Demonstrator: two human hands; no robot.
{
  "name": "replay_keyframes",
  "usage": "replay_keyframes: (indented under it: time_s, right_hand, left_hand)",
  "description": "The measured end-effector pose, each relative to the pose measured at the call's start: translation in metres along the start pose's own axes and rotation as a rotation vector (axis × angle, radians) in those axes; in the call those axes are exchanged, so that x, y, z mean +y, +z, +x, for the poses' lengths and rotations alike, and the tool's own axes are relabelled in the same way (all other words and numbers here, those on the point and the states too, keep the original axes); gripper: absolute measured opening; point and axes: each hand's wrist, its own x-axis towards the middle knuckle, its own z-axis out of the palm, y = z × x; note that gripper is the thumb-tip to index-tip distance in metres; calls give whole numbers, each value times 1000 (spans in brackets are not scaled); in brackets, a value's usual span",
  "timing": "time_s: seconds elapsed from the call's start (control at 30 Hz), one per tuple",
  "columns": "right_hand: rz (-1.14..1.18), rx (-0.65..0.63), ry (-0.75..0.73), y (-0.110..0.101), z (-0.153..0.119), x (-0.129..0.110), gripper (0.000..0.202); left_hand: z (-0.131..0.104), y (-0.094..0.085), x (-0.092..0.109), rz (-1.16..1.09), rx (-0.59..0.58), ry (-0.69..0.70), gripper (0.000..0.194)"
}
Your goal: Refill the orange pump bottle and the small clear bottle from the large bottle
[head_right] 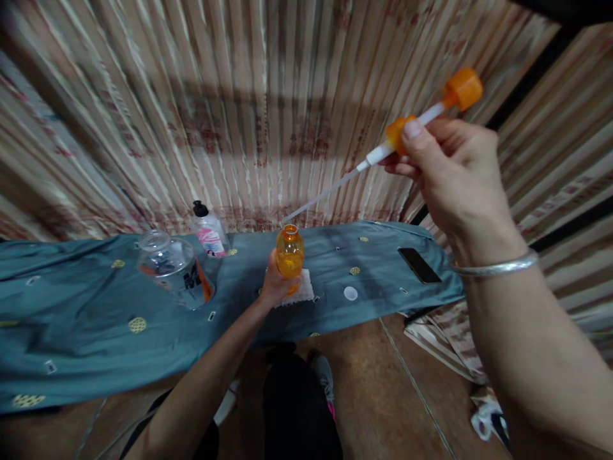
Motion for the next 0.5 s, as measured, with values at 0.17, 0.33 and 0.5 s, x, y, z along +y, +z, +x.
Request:
replay_keyframes:
  time_s: [0.17,0.33,0.5]
  right_hand:
    - [-4,-54,47,-6,5,-6,44]
    - [-31,-63,33,-9,3,-6,42]
    - [-106,-156,82,15,0,1,55]
  left_hand:
    - [0,1,-2,-6,-2,4,86]
    - [1,3,-4,-15,-5,6,86]
    - [1,3,-7,-13,-2,18,88]
